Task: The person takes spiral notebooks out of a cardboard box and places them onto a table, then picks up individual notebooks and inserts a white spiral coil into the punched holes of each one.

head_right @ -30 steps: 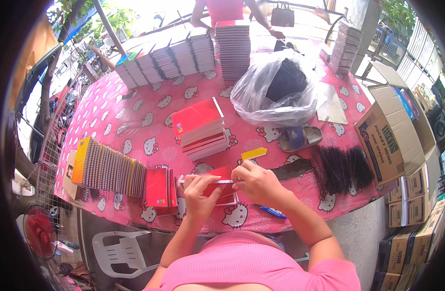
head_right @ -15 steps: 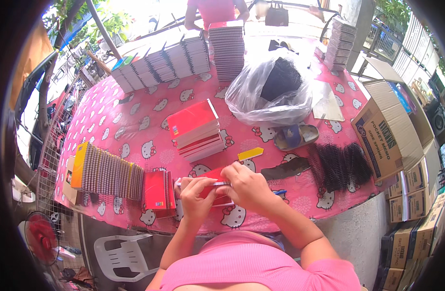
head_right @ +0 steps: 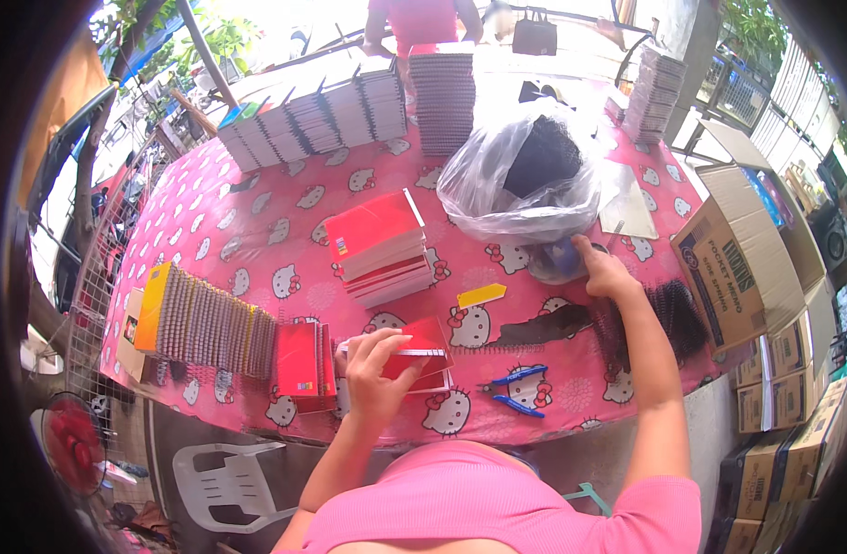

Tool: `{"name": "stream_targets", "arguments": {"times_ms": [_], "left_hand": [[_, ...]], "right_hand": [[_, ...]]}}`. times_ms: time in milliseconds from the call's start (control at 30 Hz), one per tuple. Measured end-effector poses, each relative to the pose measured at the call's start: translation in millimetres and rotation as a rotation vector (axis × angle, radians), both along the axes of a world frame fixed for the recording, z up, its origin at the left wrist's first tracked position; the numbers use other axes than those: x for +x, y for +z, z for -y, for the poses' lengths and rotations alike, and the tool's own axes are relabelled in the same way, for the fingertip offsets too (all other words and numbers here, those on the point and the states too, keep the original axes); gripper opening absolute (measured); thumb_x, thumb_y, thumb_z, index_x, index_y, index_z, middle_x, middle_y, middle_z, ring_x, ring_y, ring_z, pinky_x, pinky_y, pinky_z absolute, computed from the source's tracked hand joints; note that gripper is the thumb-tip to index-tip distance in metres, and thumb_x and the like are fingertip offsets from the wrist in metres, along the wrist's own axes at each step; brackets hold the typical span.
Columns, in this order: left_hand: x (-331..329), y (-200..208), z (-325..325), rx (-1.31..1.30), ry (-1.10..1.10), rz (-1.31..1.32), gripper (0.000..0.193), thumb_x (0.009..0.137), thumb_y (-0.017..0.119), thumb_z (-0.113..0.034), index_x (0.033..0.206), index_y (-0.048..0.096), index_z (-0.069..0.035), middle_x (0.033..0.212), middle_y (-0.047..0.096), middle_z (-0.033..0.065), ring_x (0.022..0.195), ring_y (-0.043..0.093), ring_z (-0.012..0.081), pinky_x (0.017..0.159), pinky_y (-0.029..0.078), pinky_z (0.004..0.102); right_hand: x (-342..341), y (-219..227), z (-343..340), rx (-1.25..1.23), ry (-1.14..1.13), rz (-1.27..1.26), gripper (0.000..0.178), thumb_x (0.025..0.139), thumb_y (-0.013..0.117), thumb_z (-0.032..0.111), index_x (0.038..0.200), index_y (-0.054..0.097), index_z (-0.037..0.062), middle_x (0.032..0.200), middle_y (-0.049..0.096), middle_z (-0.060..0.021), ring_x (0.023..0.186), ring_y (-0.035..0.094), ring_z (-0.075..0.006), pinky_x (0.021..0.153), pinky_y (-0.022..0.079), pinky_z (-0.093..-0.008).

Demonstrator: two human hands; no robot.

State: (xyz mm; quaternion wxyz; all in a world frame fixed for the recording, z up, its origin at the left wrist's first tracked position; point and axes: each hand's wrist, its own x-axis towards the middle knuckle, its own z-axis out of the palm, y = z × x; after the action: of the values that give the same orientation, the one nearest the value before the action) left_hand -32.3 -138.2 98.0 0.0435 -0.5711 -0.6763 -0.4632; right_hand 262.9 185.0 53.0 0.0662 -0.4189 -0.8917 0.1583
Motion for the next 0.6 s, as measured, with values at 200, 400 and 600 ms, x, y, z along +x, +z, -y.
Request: {"name": "stream_targets", "arguments": {"times_ms": [200, 400, 600], "left_hand": [[-4.3, -1.4, 4.0, -0.049, 0.036, -0.018, 0.033, 0.061, 0.085, -0.016, 0.089, 0.07, -0.011, 0.087, 0.068, 0.0034, 0.092, 0.06, 0.0219, 0.088, 0.039, 0.0395], [-7.1, -12.4, 5.0, -0.051, 0.017, -0.005, 0.031, 0.064, 0.082, -0.022, 0.092, 0.07, -0.015, 0.091, 0.066, -0.0002, 0.099, 0.058, 0.0187, 0.1, 0.028, 0.0452], [-2.1, -6.1, -3.5, -0.031, -0.021, 0.018, 0.028, 0.062, 0.083, -0.016, 0.086, 0.069, -0.01, 0.087, 0.067, 0.0034, 0.093, 0.06, 0.0219, 0.094, 0.037, 0.0429]], "right_hand": [[-4.7, -28.7, 5.7, 0.257, -0.112, -0.072, 0.077, 0.067, 0.065, 0.007, 0.138, 0.034, 0.008, 0.107, 0.063, -0.0235, 0.1, 0.061, -0.0412, 0.082, 0.051, -0.0491], [-52.0, 24.0, 72.5, 0.03, -0.066, -1.092, 0.072, 0.067, 0.069, 0.006, 0.133, 0.04, 0.0054, 0.104, 0.064, -0.0174, 0.095, 0.066, -0.0303, 0.084, 0.052, -0.039], [-104.8, 19.9, 101.8, -0.602, 0.198, -0.911, 0.054, 0.073, 0.071, 0.007, 0.122, 0.049, 0.0006, 0.106, 0.061, -0.0109, 0.098, 0.062, -0.0237, 0.091, 0.05, -0.039]]}}
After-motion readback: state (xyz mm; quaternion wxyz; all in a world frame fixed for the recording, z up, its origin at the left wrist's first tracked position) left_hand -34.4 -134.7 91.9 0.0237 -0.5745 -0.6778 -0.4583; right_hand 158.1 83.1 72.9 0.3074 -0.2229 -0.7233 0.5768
